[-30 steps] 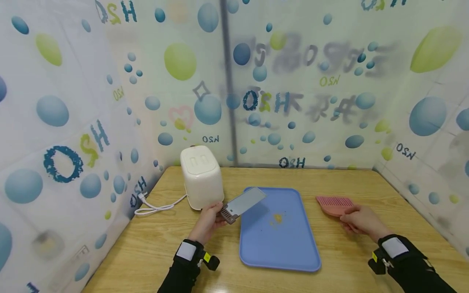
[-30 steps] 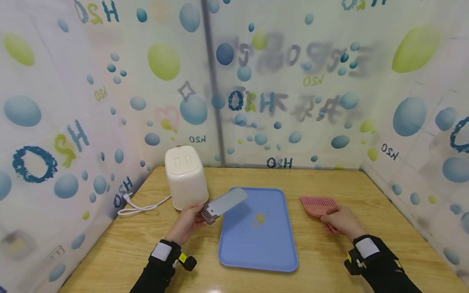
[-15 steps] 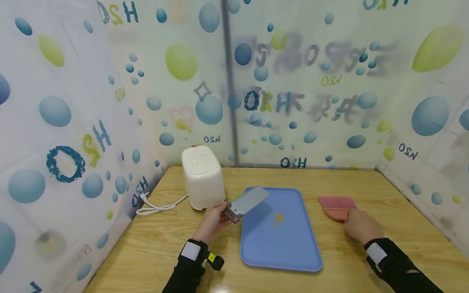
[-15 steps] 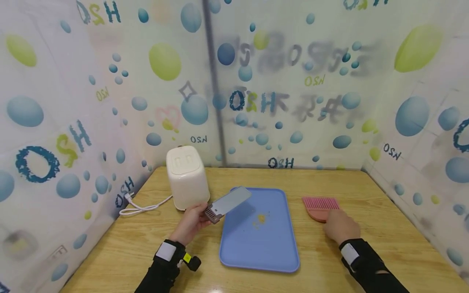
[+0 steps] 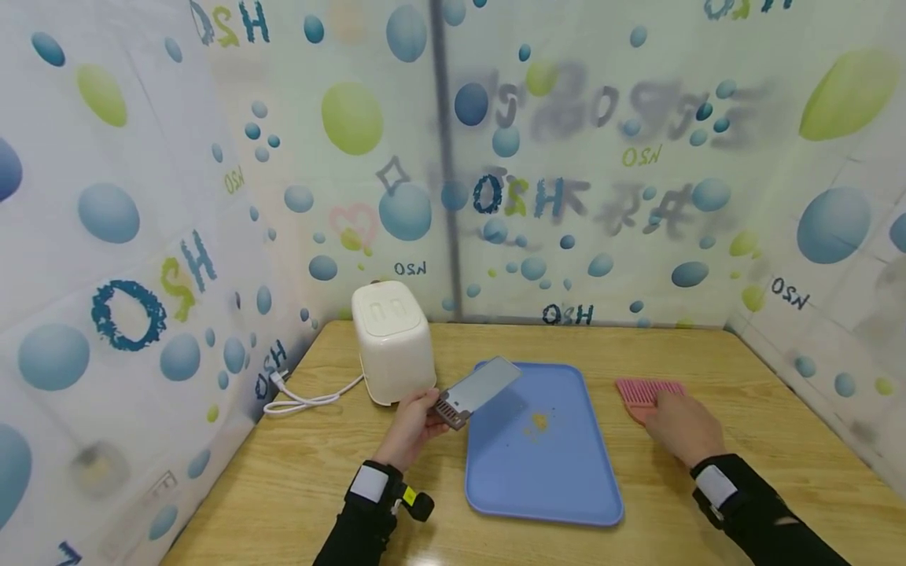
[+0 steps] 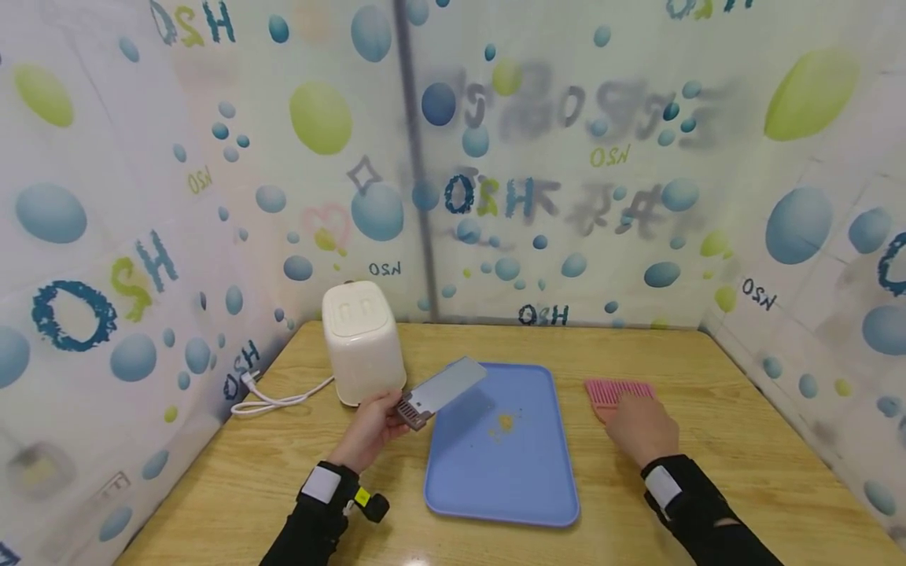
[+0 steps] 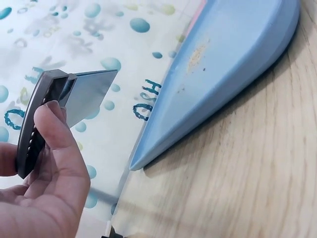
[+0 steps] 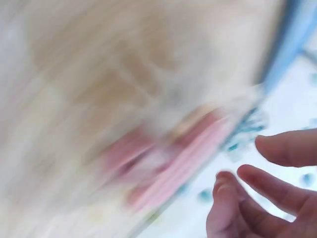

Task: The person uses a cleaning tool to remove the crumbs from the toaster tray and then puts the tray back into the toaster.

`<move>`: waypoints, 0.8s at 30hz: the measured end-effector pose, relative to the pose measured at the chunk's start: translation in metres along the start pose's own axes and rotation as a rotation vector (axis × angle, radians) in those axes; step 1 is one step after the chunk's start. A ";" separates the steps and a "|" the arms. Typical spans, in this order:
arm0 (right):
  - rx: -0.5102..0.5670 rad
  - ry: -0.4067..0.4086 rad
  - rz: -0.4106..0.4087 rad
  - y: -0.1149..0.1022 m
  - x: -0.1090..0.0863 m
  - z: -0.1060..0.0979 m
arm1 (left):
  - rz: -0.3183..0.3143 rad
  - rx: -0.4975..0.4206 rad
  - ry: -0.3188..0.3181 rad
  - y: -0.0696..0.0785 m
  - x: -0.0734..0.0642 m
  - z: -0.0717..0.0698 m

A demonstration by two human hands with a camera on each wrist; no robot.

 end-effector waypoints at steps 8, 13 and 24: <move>0.530 -0.088 0.043 -0.101 -0.004 0.020 | 0.023 -0.002 -0.038 0.011 -0.001 0.012; 0.775 -0.194 0.074 -0.147 -0.011 0.032 | 0.021 -0.023 -0.054 0.015 -0.002 0.022; 1.075 -0.413 0.123 -0.195 -0.015 0.044 | 0.033 -0.086 -0.113 0.022 -0.006 0.040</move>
Point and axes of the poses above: each hand's wrist, its own x-axis towards the middle knuckle, its own z-axis out of the palm, y = z × x, the point moved 5 cm from there along x, towards the middle knuckle, and after that the axes turned 14 degrees about y, right-handed, at the moved point
